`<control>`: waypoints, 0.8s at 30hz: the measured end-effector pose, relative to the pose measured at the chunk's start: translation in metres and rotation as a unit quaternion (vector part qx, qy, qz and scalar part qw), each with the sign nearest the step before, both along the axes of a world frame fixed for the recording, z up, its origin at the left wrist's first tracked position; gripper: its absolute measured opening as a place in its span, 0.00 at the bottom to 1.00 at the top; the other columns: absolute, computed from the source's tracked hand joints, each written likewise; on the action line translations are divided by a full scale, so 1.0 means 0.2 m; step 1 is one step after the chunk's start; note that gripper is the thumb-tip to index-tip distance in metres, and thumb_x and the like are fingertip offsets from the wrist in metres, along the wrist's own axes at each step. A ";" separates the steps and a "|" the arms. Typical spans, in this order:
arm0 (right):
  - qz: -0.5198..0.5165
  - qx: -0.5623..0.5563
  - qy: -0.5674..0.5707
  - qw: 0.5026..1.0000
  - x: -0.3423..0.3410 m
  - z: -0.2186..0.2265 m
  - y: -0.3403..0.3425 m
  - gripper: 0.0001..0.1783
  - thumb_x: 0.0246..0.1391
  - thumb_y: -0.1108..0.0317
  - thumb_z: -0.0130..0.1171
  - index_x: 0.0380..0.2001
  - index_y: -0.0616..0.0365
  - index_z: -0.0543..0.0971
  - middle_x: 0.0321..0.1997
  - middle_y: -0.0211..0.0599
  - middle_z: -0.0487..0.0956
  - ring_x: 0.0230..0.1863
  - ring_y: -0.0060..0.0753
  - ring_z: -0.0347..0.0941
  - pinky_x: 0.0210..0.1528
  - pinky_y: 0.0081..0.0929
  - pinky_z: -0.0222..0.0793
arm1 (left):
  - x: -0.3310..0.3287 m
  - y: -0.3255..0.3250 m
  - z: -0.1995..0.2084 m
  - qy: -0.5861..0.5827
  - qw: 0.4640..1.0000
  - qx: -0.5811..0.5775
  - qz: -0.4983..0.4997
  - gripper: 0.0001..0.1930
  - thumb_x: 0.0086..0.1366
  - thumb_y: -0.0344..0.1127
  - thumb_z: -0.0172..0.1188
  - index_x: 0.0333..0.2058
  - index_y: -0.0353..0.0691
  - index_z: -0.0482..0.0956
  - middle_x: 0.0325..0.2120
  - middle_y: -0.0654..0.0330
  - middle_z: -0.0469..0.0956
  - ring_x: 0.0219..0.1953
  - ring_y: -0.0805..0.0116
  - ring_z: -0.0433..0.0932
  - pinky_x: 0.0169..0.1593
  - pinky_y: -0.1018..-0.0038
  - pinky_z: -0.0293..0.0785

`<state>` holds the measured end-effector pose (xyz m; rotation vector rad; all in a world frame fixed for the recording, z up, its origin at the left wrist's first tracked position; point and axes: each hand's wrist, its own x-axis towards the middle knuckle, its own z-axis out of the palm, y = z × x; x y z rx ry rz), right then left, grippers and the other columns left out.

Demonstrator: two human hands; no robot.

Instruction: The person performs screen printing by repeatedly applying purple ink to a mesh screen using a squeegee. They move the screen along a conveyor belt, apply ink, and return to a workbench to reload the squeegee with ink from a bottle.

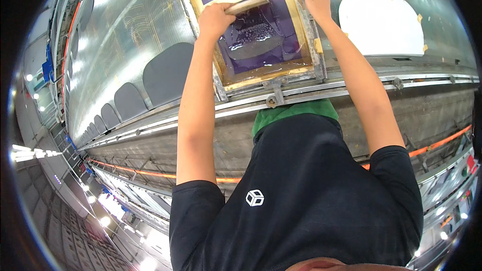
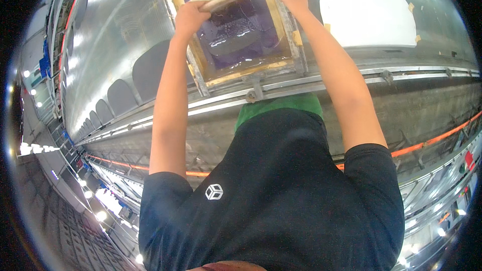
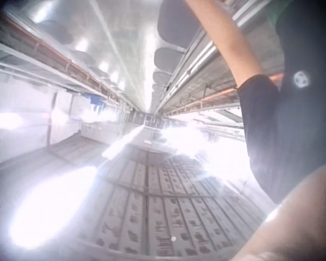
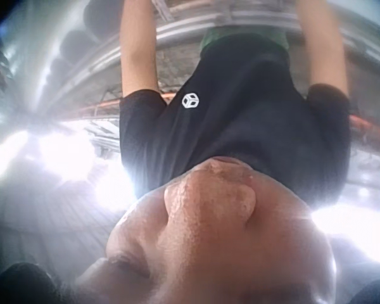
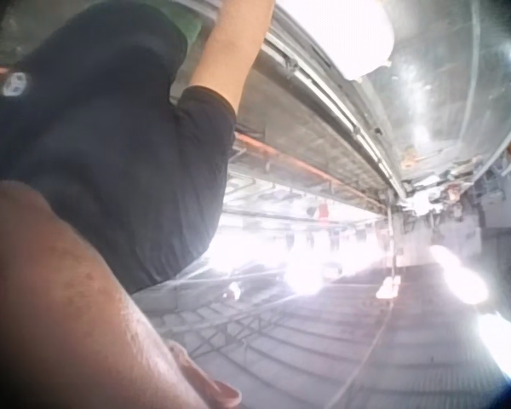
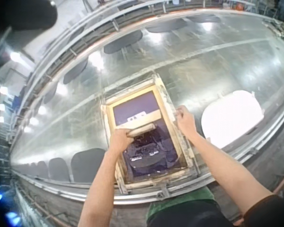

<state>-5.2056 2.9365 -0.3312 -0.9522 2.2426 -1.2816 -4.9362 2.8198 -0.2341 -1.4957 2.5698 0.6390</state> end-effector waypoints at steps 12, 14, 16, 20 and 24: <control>-0.011 -0.031 -0.006 0.999 -0.04 -0.04 0.00 0.15 0.62 0.57 0.54 0.49 0.47 0.80 0.27 0.45 0.81 0.30 0.48 0.77 0.36 0.41 0.71 | 0.31 0.93 -0.23 0.094 0.986 -0.121 -0.063 0.29 0.45 0.25 0.67 0.50 0.55 0.82 0.54 0.72 0.79 0.56 0.65 0.75 0.51 0.64 0.71; 0.009 -0.001 -0.027 1.000 -0.04 -0.04 -0.01 0.15 0.61 0.57 0.54 0.47 0.48 0.81 0.31 0.46 0.83 0.33 0.51 0.80 0.37 0.43 0.73 | 0.33 0.97 -0.19 0.111 0.985 -0.120 -0.055 0.29 0.46 0.26 0.67 0.51 0.53 0.81 0.54 0.72 0.78 0.56 0.64 0.74 0.52 0.63 0.70; 0.023 0.027 -0.045 0.998 -0.09 0.00 -0.04 0.15 0.61 0.57 0.54 0.46 0.49 0.82 0.34 0.44 0.84 0.32 0.48 0.80 0.38 0.41 0.74 | 0.32 0.97 -0.17 0.127 0.983 -0.124 -0.051 0.30 0.46 0.26 0.67 0.52 0.52 0.80 0.54 0.71 0.78 0.56 0.63 0.73 0.53 0.63 0.69; 0.019 0.025 -0.107 0.994 -0.16 0.08 -0.13 0.15 0.61 0.58 0.55 0.44 0.51 0.83 0.44 0.44 0.83 0.44 0.42 0.79 0.50 0.33 0.70 | 0.33 1.00 -0.14 0.158 0.976 -0.143 -0.034 0.31 0.46 0.27 0.67 0.53 0.51 0.79 0.54 0.69 0.77 0.57 0.63 0.72 0.53 0.62 0.69; 0.036 -0.058 -0.014 0.998 0.02 0.25 -0.18 0.15 0.61 0.60 0.55 0.46 0.53 0.83 0.46 0.45 0.83 0.47 0.42 0.78 0.52 0.32 0.68 | 0.46 0.96 -0.08 0.189 0.972 -0.138 -0.021 0.31 0.45 0.26 0.66 0.54 0.49 0.79 0.54 0.67 0.76 0.57 0.63 0.71 0.54 0.62 0.68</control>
